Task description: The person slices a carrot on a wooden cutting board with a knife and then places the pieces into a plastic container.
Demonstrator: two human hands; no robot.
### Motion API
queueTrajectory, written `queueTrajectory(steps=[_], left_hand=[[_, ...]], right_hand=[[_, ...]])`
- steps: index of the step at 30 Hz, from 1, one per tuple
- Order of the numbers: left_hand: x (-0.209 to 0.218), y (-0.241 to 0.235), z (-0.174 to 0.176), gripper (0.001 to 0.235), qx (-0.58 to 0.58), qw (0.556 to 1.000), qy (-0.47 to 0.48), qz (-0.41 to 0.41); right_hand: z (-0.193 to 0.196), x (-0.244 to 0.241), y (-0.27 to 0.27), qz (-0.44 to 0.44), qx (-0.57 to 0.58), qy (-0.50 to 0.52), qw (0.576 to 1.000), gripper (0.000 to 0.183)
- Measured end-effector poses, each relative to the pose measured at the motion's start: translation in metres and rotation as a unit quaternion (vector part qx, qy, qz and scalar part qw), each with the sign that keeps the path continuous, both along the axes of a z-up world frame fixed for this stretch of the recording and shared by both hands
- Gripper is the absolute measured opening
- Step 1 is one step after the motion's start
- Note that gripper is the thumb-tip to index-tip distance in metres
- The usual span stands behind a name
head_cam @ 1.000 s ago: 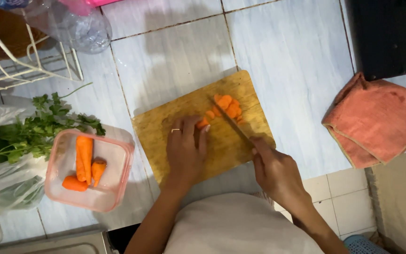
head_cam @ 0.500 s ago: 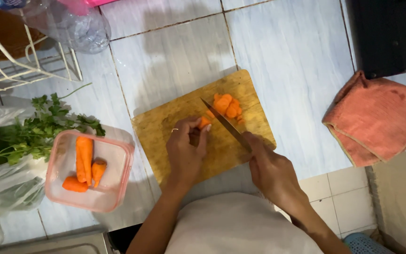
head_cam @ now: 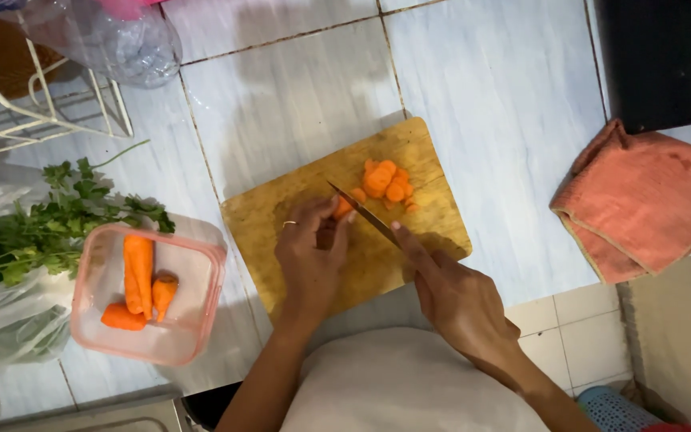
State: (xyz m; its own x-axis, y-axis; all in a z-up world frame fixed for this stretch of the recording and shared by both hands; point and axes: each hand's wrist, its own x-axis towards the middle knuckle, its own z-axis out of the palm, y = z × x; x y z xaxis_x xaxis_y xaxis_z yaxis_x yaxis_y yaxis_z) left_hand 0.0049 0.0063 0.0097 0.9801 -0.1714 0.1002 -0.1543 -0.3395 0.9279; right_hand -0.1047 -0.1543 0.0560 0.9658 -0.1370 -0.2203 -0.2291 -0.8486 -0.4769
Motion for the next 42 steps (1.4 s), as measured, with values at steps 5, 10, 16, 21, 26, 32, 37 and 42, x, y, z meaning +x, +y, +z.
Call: queueTrajectory(steps=[5, 10, 16, 21, 26, 32, 37, 42], left_hand=[[0.001, 0.000, -0.004, 0.020, 0.016, 0.999, 0.029, 0.024], [0.002, -0.003, -0.002, 0.020, 0.013, 0.997, 0.065, 0.050], [0.005, -0.002, -0.002, 0.017, 0.014, 0.998, 0.038, 0.039], [0.008, 0.000, 0.000, 0.014, 0.039, 0.998, 0.033, 0.028], [0.009, 0.000, -0.001, 0.014, 0.034, 0.999, 0.031, 0.026], [0.009, 0.001, -0.005, 0.013, 0.031, 0.999, -0.001, 0.028], [0.007, -0.003, -0.006, 0.015, 0.019, 0.998, 0.026, 0.048], [0.004, -0.003, -0.007, 0.019, 0.004, 0.998, 0.040, 0.055]], right_hand=[[0.001, -0.002, 0.004, -0.012, 0.024, -0.016, 1.000, 0.078], [0.004, 0.000, 0.005, -0.008, 0.021, 0.017, 1.000, 0.078], [0.004, 0.011, 0.006, 0.014, 0.035, -0.014, 0.999, 0.074], [0.003, 0.024, 0.004, 0.043, 0.039, -0.035, 0.998, 0.073], [-0.004, 0.044, 0.012, 0.042, -0.001, -0.008, 0.999, 0.069], [-0.010, 0.065, 0.023, 0.073, -0.038, 0.001, 0.997, 0.079], [-0.015, 0.055, 0.022, 0.057, -0.027, 0.023, 0.998, 0.082], [-0.003, 0.018, 0.007, 0.006, -0.007, 0.083, 0.996, 0.078]])
